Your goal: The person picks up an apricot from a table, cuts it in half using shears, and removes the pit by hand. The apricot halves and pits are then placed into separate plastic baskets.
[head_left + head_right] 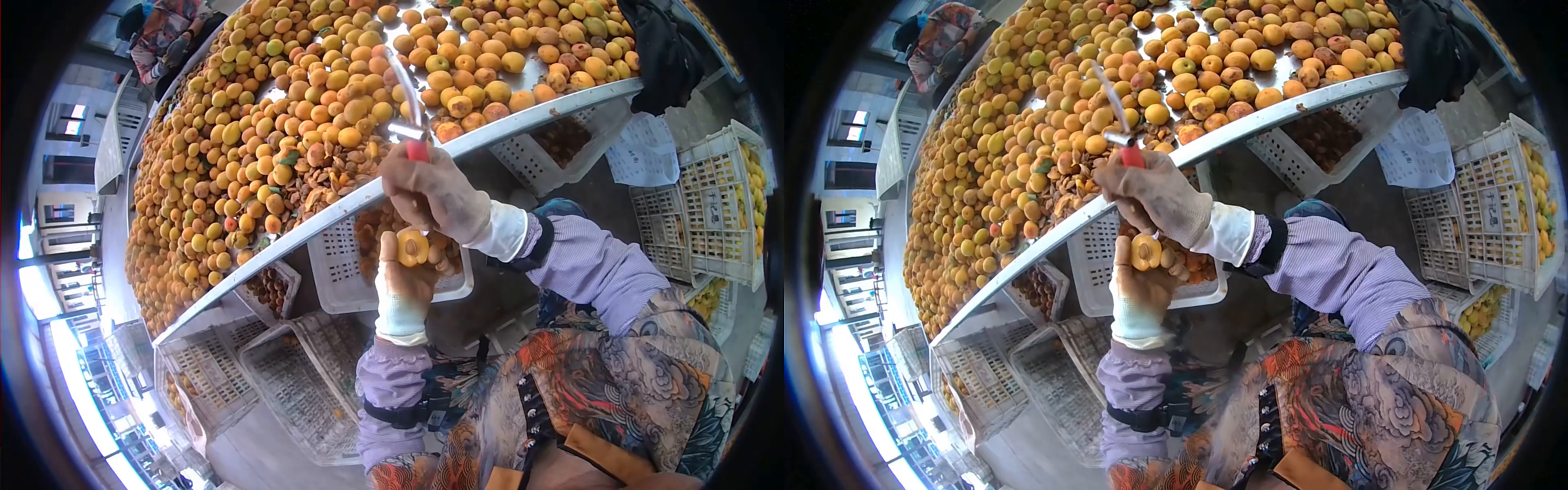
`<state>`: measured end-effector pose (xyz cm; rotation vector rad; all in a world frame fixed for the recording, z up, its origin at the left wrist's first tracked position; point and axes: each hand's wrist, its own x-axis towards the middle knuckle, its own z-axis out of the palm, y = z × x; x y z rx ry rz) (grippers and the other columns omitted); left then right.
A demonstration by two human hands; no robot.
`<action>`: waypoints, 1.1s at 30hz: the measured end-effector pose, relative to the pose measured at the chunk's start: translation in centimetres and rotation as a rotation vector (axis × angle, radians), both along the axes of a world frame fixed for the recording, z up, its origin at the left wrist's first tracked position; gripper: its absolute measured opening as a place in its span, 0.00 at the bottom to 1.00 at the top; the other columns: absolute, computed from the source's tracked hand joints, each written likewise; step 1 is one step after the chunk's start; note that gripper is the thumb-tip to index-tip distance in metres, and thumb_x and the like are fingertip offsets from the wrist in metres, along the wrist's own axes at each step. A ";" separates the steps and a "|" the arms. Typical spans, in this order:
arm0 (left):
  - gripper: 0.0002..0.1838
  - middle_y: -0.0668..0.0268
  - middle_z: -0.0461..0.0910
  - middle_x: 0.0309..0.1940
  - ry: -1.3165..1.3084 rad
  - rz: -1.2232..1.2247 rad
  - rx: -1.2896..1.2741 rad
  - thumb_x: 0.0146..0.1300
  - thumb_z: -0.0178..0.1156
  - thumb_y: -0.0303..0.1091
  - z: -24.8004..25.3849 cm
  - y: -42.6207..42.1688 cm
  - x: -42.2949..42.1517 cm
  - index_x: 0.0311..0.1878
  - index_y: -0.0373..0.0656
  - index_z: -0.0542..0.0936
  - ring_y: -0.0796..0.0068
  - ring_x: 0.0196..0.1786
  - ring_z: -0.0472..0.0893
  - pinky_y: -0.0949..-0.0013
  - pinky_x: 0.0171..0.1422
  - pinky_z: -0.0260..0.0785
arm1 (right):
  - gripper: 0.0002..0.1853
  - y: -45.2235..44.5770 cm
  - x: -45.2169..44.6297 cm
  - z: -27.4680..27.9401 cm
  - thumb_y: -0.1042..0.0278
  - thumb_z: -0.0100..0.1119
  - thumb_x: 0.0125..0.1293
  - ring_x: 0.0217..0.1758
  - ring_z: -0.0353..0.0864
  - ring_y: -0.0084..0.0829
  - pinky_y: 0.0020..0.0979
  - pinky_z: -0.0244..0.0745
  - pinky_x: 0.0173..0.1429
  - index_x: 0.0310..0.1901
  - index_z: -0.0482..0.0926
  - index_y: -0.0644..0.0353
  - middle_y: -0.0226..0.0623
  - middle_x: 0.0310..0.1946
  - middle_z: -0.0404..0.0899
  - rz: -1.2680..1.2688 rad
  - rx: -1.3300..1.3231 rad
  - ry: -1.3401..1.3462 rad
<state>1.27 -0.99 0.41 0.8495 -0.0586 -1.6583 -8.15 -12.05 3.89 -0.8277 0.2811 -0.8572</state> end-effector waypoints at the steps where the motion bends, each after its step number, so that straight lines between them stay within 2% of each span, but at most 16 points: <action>1: 0.20 0.65 0.68 0.28 -0.043 -0.014 -0.014 0.69 0.44 0.57 0.2 0.0 -0.3 0.41 0.48 0.70 0.68 0.31 0.65 0.63 0.36 0.59 | 0.16 -0.1 -0.1 0.0 0.54 0.57 0.66 0.12 0.63 0.14 0.17 0.53 0.13 0.29 0.73 0.60 0.26 0.17 0.68 -0.029 0.037 0.020; 4: 0.22 0.65 0.68 0.27 -0.067 0.006 -0.079 0.68 0.43 0.60 1.0 -0.7 -1.3 0.36 0.49 0.68 0.67 0.30 0.67 0.64 0.35 0.60 | 0.16 -0.2 0.1 0.1 0.53 0.56 0.66 0.07 0.58 0.15 0.18 0.51 0.11 0.29 0.74 0.59 0.23 0.10 0.63 -0.075 0.106 0.061; 8: 0.27 0.65 0.67 0.24 -0.051 0.040 -0.110 0.64 0.42 0.67 0.2 -0.9 -1.6 0.31 0.50 0.65 0.67 0.27 0.67 0.67 0.32 0.59 | 0.15 0.2 0.3 0.5 0.56 0.57 0.66 0.11 0.61 0.12 0.16 0.53 0.12 0.31 0.74 0.60 0.24 0.17 0.69 -0.113 0.075 0.058; 11: 0.24 0.69 0.68 0.28 0.017 0.023 -0.199 0.65 0.47 0.63 -0.1 -0.9 -1.4 0.31 0.50 0.68 0.69 0.31 0.65 0.63 0.36 0.59 | 0.14 -0.1 0.3 0.0 0.58 0.58 0.66 0.11 0.62 0.12 0.15 0.52 0.12 0.32 0.74 0.61 0.24 0.20 0.70 -0.107 0.020 -0.030; 13: 0.24 0.69 0.68 0.27 -0.037 0.060 -0.179 0.65 0.47 0.63 -0.7 -0.9 -1.5 0.31 0.50 0.68 0.69 0.30 0.65 0.64 0.36 0.59 | 0.16 -0.2 -0.1 0.5 0.55 0.60 0.65 0.17 0.66 0.13 0.15 0.59 0.18 0.32 0.74 0.62 0.25 0.22 0.70 0.000 0.085 0.013; 16: 0.23 0.70 0.68 0.26 -0.138 0.084 -0.166 0.65 0.48 0.62 -0.4 -0.6 -1.7 0.30 0.51 0.69 0.70 0.30 0.65 0.65 0.36 0.58 | 0.17 0.6 1.6 -0.2 0.50 0.57 0.66 0.15 0.62 0.13 0.15 0.53 0.17 0.34 0.72 0.57 0.26 0.22 0.68 -0.086 -0.064 -0.124; 18: 0.23 0.70 0.68 0.26 -0.185 0.063 -0.169 0.65 0.48 0.62 -0.4 -0.4 -1.7 0.31 0.51 0.69 0.71 0.29 0.65 0.66 0.35 0.58 | 0.17 0.6 1.3 -0.1 0.51 0.59 0.65 0.17 0.63 0.13 0.15 0.54 0.18 0.33 0.72 0.56 0.28 0.28 0.70 -0.057 -0.033 -0.160; 20: 0.23 0.71 0.69 0.26 -0.229 0.103 -0.151 0.65 0.49 0.62 -0.6 -0.4 -1.8 0.34 0.51 0.70 0.73 0.29 0.66 0.67 0.34 0.59 | 0.17 0.7 1.2 0.3 0.51 0.60 0.64 0.21 0.64 0.14 0.16 0.58 0.23 0.32 0.72 0.57 0.27 0.28 0.69 -0.020 -0.062 0.007; 22: 0.22 0.71 0.70 0.27 -0.261 0.134 -0.083 0.66 0.48 0.62 -0.5 -0.4 -1.8 0.36 0.51 0.71 0.74 0.28 0.66 0.68 0.32 0.59 | 0.16 0.9 2.4 -0.9 0.52 0.61 0.63 0.26 0.65 0.16 0.19 0.61 0.30 0.32 0.73 0.57 0.26 0.26 0.68 -0.120 -0.130 -0.106; 24: 0.22 0.71 0.70 0.27 -0.292 0.158 -0.014 0.66 0.48 0.61 -0.4 -0.5 -2.5 0.39 0.51 0.71 0.75 0.27 0.66 0.69 0.30 0.58 | 0.13 1.0 2.0 -0.6 0.59 0.59 0.66 0.31 0.70 0.16 0.20 0.67 0.35 0.34 0.76 0.61 0.26 0.27 0.74 -0.078 -0.141 0.079; 26: 0.22 0.70 0.71 0.29 -0.965 0.208 0.015 0.67 0.47 0.60 0.0 -0.6 -3.5 0.43 0.51 0.72 0.75 0.24 0.65 0.71 0.25 0.56 | 0.13 0.9 2.6 -1.5 0.59 0.60 0.66 0.31 0.70 0.16 0.20 0.67 0.35 0.33 0.76 0.61 0.26 0.27 0.73 -0.098 -0.082 -0.008; 27: 0.22 0.70 0.71 0.29 -0.965 0.203 0.013 0.67 0.47 0.60 0.5 -0.8 -3.5 0.43 0.51 0.72 0.75 0.24 0.65 0.71 0.25 0.56 | 0.12 0.9 2.8 -1.8 0.60 0.60 0.66 0.31 0.70 0.17 0.21 0.67 0.35 0.33 0.76 0.61 0.26 0.27 0.73 -0.111 -0.023 -0.094; 28: 0.21 0.70 0.70 0.27 -0.761 0.229 0.044 0.67 0.47 0.59 1.2 -0.9 -3.5 0.40 0.51 0.71 0.76 0.23 0.64 0.72 0.23 0.55 | 0.12 1.0 2.8 -2.2 0.60 0.60 0.66 0.31 0.70 0.17 0.21 0.67 0.35 0.33 0.76 0.61 0.26 0.27 0.73 -0.112 -0.023 -0.092; 29: 0.20 0.71 0.70 0.25 -0.557 0.256 0.074 0.68 0.47 0.58 1.6 -1.0 -3.4 0.37 0.51 0.71 0.77 0.22 0.64 0.73 0.21 0.55 | 0.14 1.1 2.7 -1.8 0.56 0.60 0.65 0.25 0.67 0.16 0.19 0.62 0.28 0.32 0.73 0.59 0.25 0.25 0.70 -0.100 -0.014 -0.104; 30: 0.20 0.71 0.70 0.25 -0.556 0.259 0.072 0.68 0.47 0.58 1.2 -1.0 -3.0 0.37 0.51 0.71 0.77 0.22 0.64 0.73 0.21 0.55 | 0.17 1.1 2.7 -1.4 0.52 0.61 0.64 0.19 0.64 0.14 0.17 0.58 0.21 0.30 0.71 0.56 0.25 0.24 0.68 -0.087 -0.007 -0.118; 33: 0.21 0.72 0.66 0.20 -0.409 0.261 0.037 0.68 0.46 0.58 0.1 -0.8 -2.2 0.32 0.51 0.68 0.78 0.20 0.63 0.74 0.21 0.56 | 0.17 0.8 2.0 -0.2 0.50 0.56 0.66 0.15 0.60 0.14 0.17 0.54 0.17 0.30 0.70 0.56 0.23 0.18 0.64 -0.084 0.049 0.002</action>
